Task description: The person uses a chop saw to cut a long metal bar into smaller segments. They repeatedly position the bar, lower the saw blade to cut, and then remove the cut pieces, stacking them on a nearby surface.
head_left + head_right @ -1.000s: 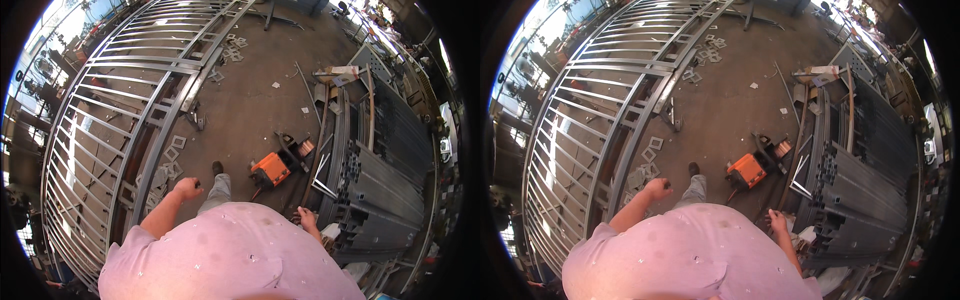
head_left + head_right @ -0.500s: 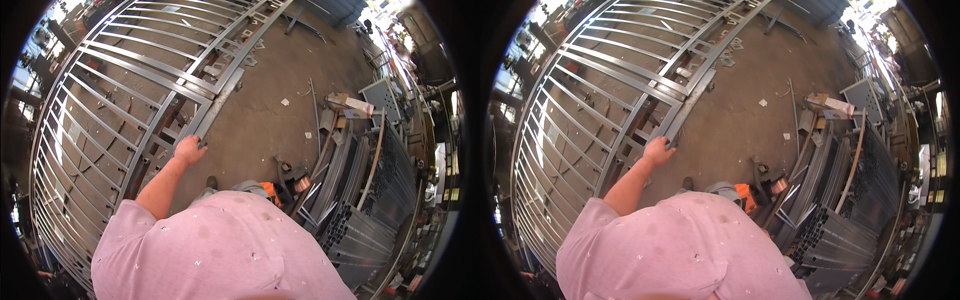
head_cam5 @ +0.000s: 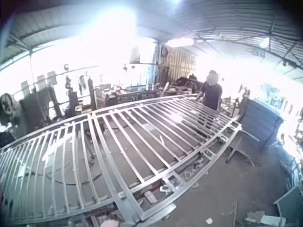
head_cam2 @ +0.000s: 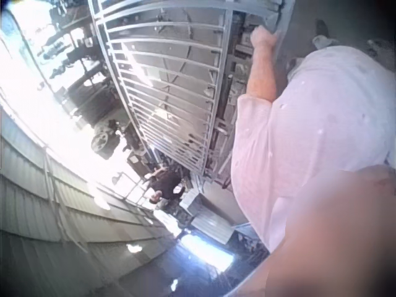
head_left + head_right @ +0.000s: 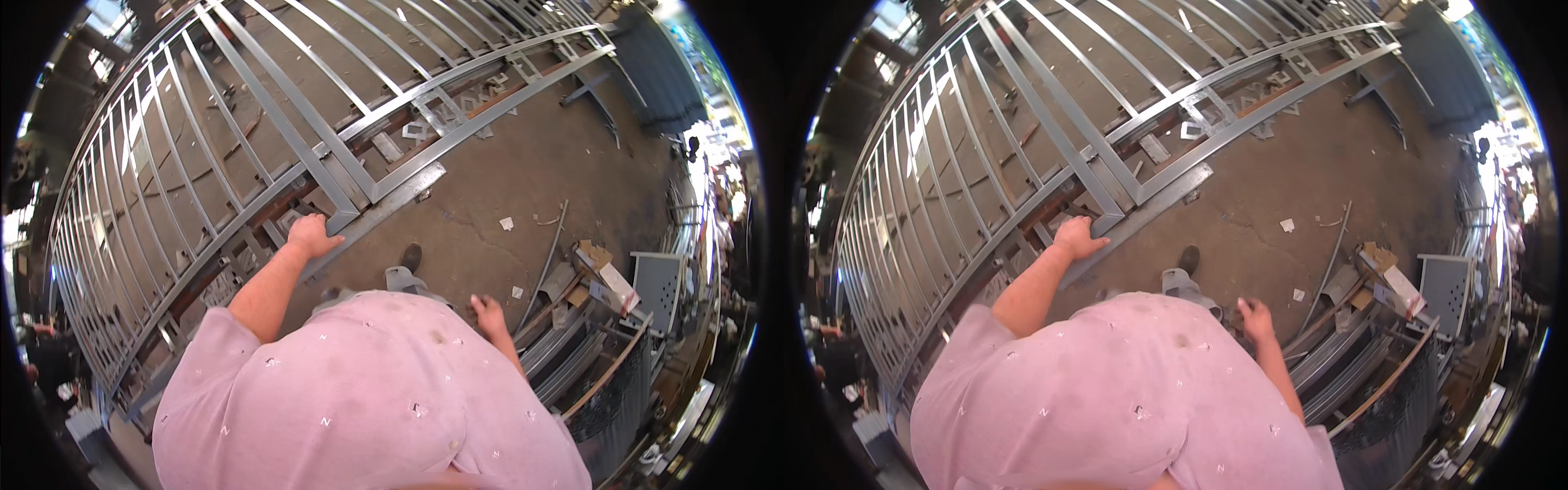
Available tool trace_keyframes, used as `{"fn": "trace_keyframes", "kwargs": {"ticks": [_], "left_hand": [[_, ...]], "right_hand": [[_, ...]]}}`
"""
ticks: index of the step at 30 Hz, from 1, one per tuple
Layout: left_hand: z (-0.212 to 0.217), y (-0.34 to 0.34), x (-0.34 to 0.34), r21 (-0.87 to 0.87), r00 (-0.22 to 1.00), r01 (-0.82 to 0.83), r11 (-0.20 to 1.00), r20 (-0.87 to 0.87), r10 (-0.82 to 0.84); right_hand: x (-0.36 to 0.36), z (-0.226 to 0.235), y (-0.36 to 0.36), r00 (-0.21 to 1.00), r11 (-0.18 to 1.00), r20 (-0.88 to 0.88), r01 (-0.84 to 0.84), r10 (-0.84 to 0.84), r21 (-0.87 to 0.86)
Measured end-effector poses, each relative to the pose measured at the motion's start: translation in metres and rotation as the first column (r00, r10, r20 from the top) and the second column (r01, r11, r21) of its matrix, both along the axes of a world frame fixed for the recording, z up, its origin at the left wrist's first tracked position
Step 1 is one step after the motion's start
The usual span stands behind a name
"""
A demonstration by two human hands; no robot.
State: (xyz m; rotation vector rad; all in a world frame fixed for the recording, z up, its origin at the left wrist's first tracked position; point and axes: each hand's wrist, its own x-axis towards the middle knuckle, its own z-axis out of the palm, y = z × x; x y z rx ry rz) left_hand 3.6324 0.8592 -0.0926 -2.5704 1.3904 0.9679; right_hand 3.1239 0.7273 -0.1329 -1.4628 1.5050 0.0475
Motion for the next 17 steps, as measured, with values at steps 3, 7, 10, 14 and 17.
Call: {"fn": "trace_keyframes", "kwargs": {"ticks": [3,7,10,14,17], "left_hand": [[-0.002,-0.004,-0.007,0.069,0.994,-0.109,0.992,-0.008,0.109],[-0.002,-0.017,-0.011,0.139,0.980,-0.192,0.971,-0.021,0.197],[0.006,-0.025,-0.004,0.192,0.974,-0.205,0.960,-0.053,0.219],[0.000,-0.031,0.003,0.233,0.969,-0.189,0.954,-0.113,0.220],[0.003,-0.042,0.009,0.325,0.972,-0.122,0.938,-0.154,0.180]], "right_hand": [[0.090,0.055,-0.097,0.976,0.983,0.112,-0.185,0.186,-0.022],[0.195,0.070,-0.194,0.830,0.836,0.121,-0.526,0.544,-0.154],[0.298,0.081,-0.226,0.700,0.719,0.173,-0.651,0.692,-0.242],[0.432,0.091,-0.223,0.580,0.654,0.308,-0.708,0.754,-0.268],[0.516,0.075,-0.207,0.576,0.656,0.344,-0.728,0.742,-0.197]]}}
